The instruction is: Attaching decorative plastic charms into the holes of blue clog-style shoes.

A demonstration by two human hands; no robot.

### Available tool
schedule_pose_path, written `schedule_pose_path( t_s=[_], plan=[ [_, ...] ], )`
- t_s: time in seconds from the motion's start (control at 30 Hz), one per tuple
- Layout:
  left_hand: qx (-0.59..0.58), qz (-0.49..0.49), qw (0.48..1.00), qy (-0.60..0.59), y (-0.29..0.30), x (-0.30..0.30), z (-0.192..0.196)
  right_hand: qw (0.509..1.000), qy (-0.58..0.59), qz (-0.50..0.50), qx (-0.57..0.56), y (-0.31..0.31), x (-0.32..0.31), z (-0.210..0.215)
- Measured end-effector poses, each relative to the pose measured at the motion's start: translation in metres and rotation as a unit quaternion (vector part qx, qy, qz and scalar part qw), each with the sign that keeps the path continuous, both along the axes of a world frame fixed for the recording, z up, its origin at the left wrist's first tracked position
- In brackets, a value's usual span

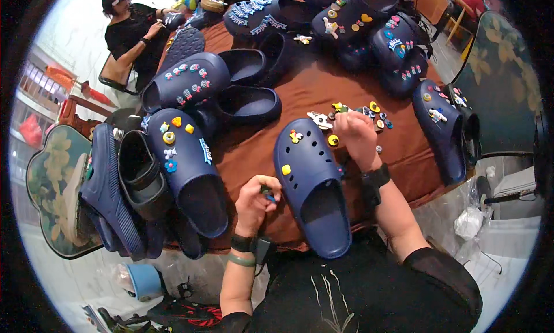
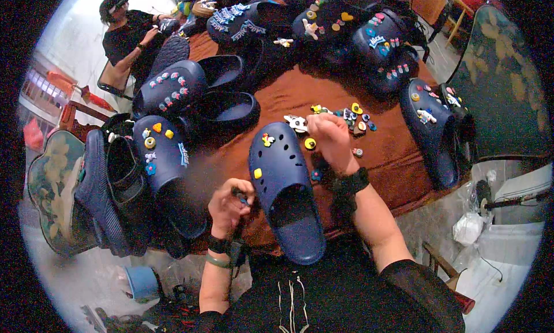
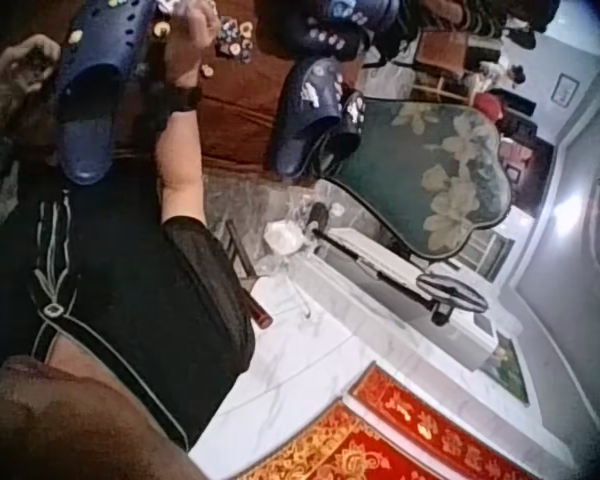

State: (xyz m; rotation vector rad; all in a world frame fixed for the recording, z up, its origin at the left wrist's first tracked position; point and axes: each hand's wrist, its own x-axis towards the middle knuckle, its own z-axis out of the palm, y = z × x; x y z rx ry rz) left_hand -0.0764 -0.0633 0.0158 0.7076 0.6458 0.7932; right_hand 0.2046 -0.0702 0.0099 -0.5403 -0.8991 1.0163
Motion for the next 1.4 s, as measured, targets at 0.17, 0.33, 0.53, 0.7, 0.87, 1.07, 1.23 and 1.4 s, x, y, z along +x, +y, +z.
schedule_pose_path(
  t_s=[0.17,0.33,0.53,0.7,0.87,1.07,1.23,1.4],
  plan=[
    [0.330,-0.100,0.782,0.519,0.016,0.025,0.017,0.985,-0.147,0.033,-0.087,-0.010,-0.011,0.014],
    [0.390,-0.144,0.702,0.578,0.027,0.037,0.032,0.975,-0.144,0.089,-0.144,-0.018,-0.010,0.018],
    [0.458,-0.165,0.710,0.509,0.028,0.027,0.033,0.996,-0.060,0.050,-0.033,-0.010,-0.001,0.017],
    [0.434,-0.182,0.780,0.413,0.036,0.013,0.014,0.996,-0.022,0.072,-0.044,-0.006,-0.008,0.016],
    [0.359,-0.154,0.856,0.338,0.026,0.012,0.002,0.993,-0.009,0.101,-0.056,-0.002,-0.007,0.009],
    [0.155,-0.093,0.953,0.242,0.023,0.014,-0.005,0.995,0.045,0.087,-0.038,0.000,-0.010,0.005],
    [0.103,0.022,0.980,0.168,0.021,0.027,0.006,0.997,-0.066,0.012,-0.050,-0.001,-0.014,0.001],
    [0.061,-0.004,0.995,0.081,0.039,0.030,0.005,0.997,-0.062,0.032,-0.035,0.002,-0.013,0.001]
  ],
)
